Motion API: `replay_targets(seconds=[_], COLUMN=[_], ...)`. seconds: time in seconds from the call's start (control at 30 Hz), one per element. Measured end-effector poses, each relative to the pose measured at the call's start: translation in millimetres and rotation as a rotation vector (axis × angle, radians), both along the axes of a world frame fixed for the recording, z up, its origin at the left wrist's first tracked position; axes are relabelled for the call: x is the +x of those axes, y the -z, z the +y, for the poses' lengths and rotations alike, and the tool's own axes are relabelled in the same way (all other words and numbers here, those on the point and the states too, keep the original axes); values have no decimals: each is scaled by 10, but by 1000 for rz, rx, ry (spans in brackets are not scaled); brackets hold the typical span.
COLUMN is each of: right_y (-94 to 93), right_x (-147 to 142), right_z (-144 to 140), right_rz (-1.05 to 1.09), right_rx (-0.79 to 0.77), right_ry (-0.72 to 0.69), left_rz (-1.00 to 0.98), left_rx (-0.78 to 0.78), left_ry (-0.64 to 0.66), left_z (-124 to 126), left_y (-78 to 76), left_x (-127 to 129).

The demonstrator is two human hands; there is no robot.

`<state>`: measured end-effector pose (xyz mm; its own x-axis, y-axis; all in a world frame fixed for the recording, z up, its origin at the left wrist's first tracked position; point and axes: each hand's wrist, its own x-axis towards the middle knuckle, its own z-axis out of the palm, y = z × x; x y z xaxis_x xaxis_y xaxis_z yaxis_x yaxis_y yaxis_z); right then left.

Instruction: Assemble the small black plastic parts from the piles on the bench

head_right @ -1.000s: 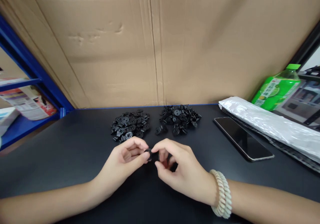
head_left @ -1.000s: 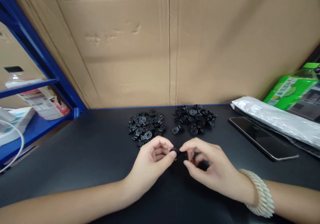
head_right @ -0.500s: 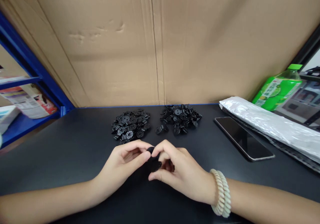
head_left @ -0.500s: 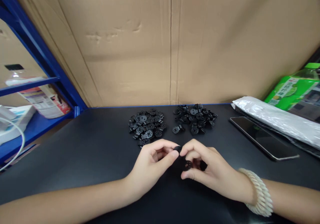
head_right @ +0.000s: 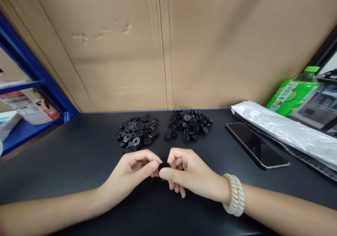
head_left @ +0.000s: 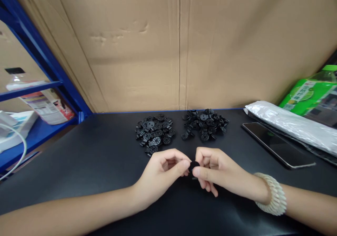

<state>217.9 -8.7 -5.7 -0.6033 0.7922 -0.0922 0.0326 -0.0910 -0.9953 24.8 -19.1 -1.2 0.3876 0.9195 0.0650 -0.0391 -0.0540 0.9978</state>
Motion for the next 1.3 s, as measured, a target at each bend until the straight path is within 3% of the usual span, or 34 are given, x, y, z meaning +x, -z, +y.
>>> replay_targets(seconds=[0.17,0.4,0.9,0.97,1.07,1.17,1.3], right_y=[-27,30,27,27,33,40,23], right_x=[-1,-9,-14,-18,-13,5,24], right_z=[-8,6,-73,-62,-39,-22,-19], right_rz=[-30,23,-142,-130,-85,-33,-21], right_rx=[3,7,385,370,218,108,71], right_ry=[31,18,99,92,35,-11,20], left_rz=[-4,-10,5,11,18,85,301], left_rx=[-18,-84,-115,-108,-93,2,411], left_ry=[48,-36,-21,-12,5,-18,-225], left_z=[0,21,5,-3,-24,-2,251], left_y=[15,15,-31,-29,-41,-131,-382], left_x=[3,10,9,13,13,-39,-267])
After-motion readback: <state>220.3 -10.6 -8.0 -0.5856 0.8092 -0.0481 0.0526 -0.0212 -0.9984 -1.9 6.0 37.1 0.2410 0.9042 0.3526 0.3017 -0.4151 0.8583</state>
